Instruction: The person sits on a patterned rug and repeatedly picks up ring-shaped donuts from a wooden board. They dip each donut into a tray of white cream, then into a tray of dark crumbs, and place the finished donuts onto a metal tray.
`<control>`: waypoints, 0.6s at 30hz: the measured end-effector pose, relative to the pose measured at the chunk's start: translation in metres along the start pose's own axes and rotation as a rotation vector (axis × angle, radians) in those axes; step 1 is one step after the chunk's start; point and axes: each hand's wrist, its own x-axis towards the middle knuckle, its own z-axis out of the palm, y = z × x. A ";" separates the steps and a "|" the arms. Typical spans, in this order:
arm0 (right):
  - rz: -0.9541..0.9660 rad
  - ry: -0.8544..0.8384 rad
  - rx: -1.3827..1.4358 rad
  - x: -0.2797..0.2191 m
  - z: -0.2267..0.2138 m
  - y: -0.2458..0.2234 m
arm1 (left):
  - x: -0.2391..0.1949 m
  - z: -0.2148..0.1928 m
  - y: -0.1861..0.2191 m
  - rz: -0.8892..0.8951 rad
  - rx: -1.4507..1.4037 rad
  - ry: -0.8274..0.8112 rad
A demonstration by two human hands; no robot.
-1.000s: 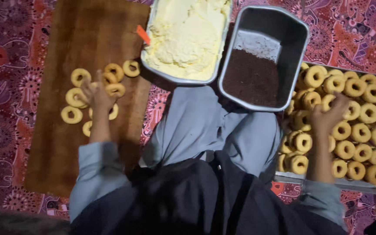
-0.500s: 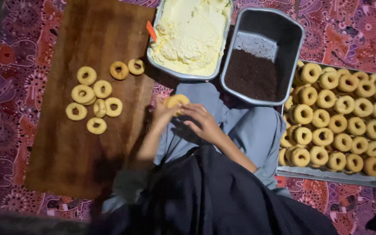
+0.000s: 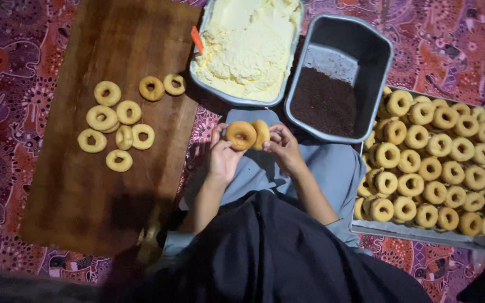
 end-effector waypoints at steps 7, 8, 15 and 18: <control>-0.500 -0.388 -0.972 0.051 0.037 -0.020 | 0.041 -0.033 0.009 -0.113 -0.037 0.128; -0.511 -0.330 -1.037 0.071 0.037 -0.026 | 0.050 -0.039 0.011 -0.091 -0.058 0.107; -0.600 -0.155 -1.393 0.190 0.047 -0.086 | 0.100 -0.063 0.013 -0.079 -0.190 0.290; -0.582 -0.322 -1.099 0.159 0.073 -0.079 | 0.119 -0.067 0.018 -0.050 -0.193 0.288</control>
